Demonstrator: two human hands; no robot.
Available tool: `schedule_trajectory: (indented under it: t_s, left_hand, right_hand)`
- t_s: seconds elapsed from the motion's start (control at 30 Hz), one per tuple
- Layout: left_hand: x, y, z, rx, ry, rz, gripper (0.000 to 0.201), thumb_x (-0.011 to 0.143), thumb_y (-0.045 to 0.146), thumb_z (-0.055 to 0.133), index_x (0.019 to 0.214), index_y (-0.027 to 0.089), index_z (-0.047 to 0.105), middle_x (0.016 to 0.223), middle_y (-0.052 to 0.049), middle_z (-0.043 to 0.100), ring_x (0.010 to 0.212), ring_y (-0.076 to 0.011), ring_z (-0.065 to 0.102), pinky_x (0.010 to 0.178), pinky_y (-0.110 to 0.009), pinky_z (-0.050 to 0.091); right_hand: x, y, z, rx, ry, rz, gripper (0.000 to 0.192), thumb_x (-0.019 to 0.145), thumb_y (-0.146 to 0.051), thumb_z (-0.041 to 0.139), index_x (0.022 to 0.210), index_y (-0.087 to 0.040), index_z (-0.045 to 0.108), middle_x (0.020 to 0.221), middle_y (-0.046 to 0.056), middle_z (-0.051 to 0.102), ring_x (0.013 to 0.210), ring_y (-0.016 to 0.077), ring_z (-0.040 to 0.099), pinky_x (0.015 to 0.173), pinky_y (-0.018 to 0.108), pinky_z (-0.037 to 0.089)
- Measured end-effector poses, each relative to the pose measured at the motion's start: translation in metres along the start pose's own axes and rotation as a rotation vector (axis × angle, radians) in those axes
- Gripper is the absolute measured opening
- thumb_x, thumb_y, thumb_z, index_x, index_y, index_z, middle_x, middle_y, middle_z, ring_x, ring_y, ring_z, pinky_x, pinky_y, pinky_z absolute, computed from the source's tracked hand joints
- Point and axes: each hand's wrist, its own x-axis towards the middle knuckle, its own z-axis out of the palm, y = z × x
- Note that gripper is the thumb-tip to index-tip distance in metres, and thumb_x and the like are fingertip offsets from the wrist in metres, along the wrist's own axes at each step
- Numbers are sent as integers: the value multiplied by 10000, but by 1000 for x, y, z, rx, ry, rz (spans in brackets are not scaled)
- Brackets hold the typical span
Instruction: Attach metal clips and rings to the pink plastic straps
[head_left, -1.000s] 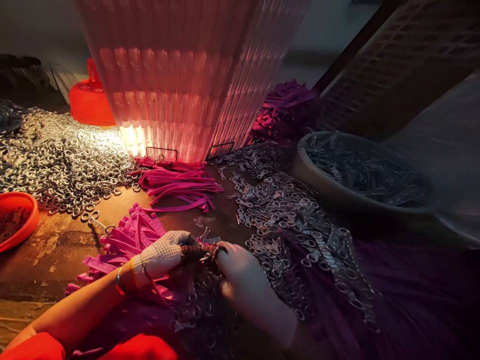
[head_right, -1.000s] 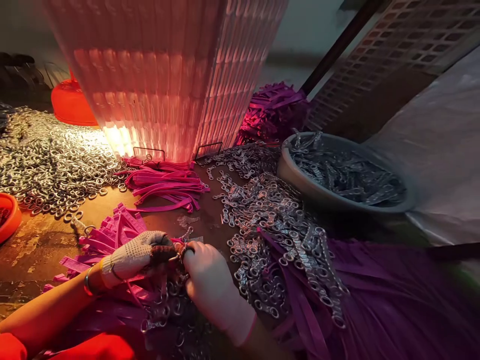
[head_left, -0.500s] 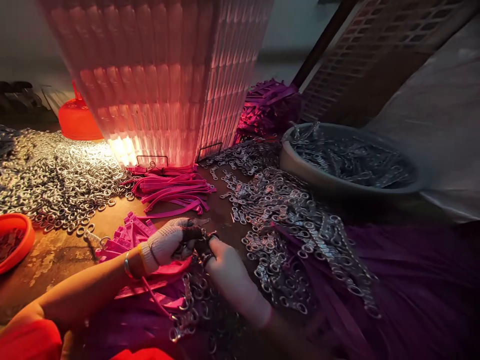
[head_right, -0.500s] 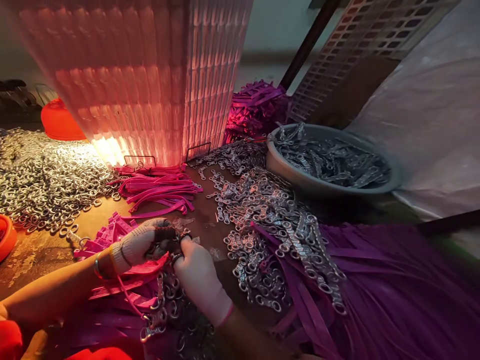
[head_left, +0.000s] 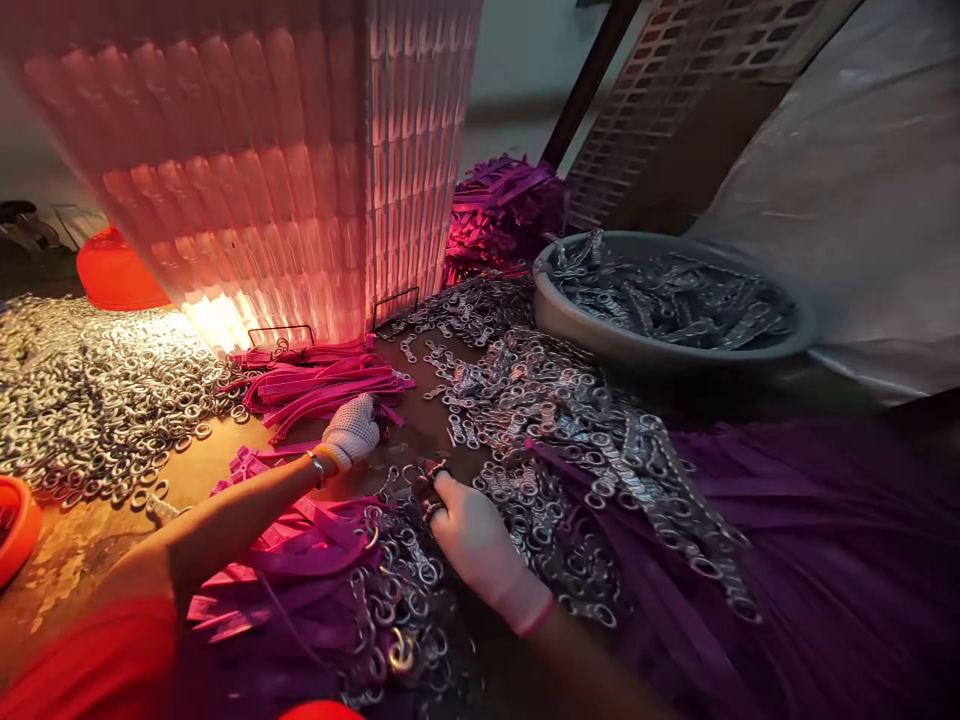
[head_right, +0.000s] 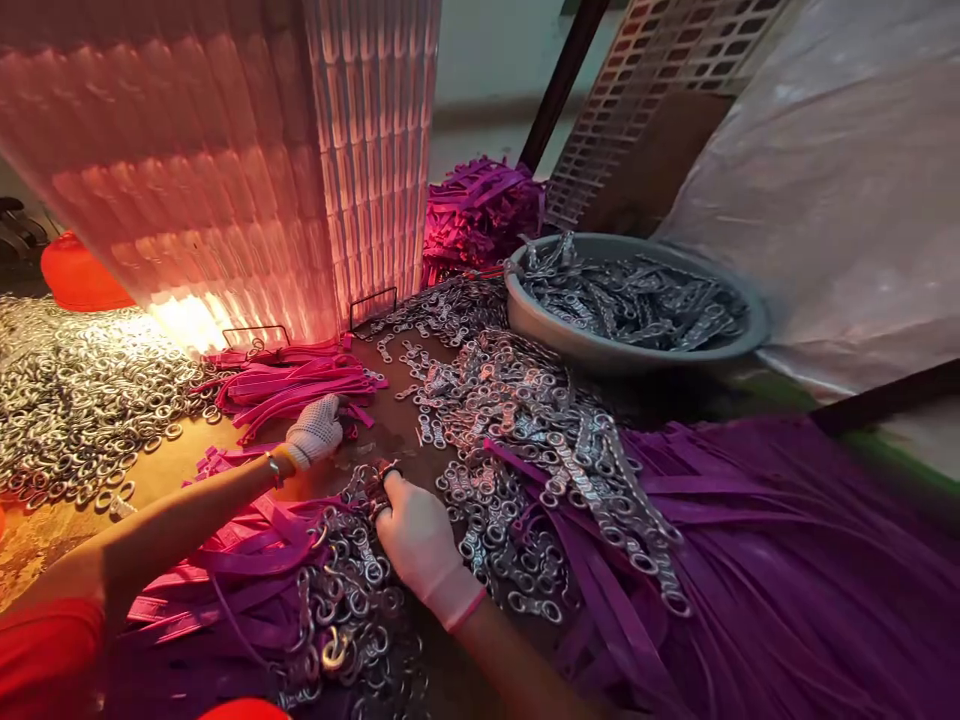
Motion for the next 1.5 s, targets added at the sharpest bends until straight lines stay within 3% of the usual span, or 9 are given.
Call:
schedule_trajectory:
  t_s: [0.2,0.37,0.5,0.73,0.93,1.07,1.23,1.33,1.5]
  left_hand:
    - [-72,0,-33,-305,-172,-87,272,857,400,561,857,141,647,532,14,538,430,-95,443,432,-209,346]
    - [-135,4,-55,-721,-321,-175,353,815,494,633,742,157,563,466,45,478,370,-56,350,371,-185,241]
    - [-157,3,-53,-767,-322,-191,350,854,487,583,710,176,514,472,61,439,380,-58,334,382,-187,250]
    - [-167,-13,-37,-221,-198,188,115,800,146,531,774,152,644,746,-21,640,663,-122,519,584,-212,356]
    - [-169,-14,-42,-333,-160,38,186,796,120,479,746,136,658,604,2,565,537,-99,449,497,-194,305]
    - [-169,-13,-35,-300,-158,83,175,821,178,523,730,133,665,647,-11,611,574,-107,475,526,-200,322]
    - [-165,-9,-24,-241,-208,131,224,827,124,461,752,129,672,714,-51,658,639,-150,533,558,-232,367]
    - [-159,-5,-38,-217,-280,163,209,790,93,492,755,147,691,719,-42,683,649,-156,558,588,-233,391]
    - [-148,-28,-102,82,-321,204,188,775,141,567,822,202,738,756,-16,710,665,-151,598,647,-232,409]
  right_hand:
    - [-9,-20,-5,-25,16,-213,405,669,-8,428,949,-193,654,892,58,685,831,186,594,736,264,406]
    - [-18,-50,-2,-225,-19,-279,301,629,-12,440,804,-180,618,861,84,657,786,206,574,696,300,387]
    - [-24,-69,-2,-435,-72,-310,236,654,-50,494,804,-180,623,845,97,659,724,204,567,629,316,330]
    - [-33,-71,8,-542,-35,-317,272,669,-36,495,848,-173,647,861,118,675,748,219,597,629,320,339]
    - [-33,-71,-2,-471,-205,-279,348,647,-14,474,908,-163,650,851,98,702,743,201,617,638,293,348]
    - [-33,-68,-3,-451,-201,-258,295,664,-25,464,843,-175,645,680,61,676,600,173,574,566,310,257]
    - [-35,-58,8,-547,-199,-412,170,707,-76,495,766,-155,633,683,111,678,610,197,587,553,335,206]
    - [-33,-57,5,-581,-235,-457,190,738,-75,481,797,-148,647,690,119,685,629,211,610,549,343,192]
    - [-32,-50,-11,-557,-286,-325,182,739,-84,517,838,-144,657,731,102,703,662,199,621,569,327,225]
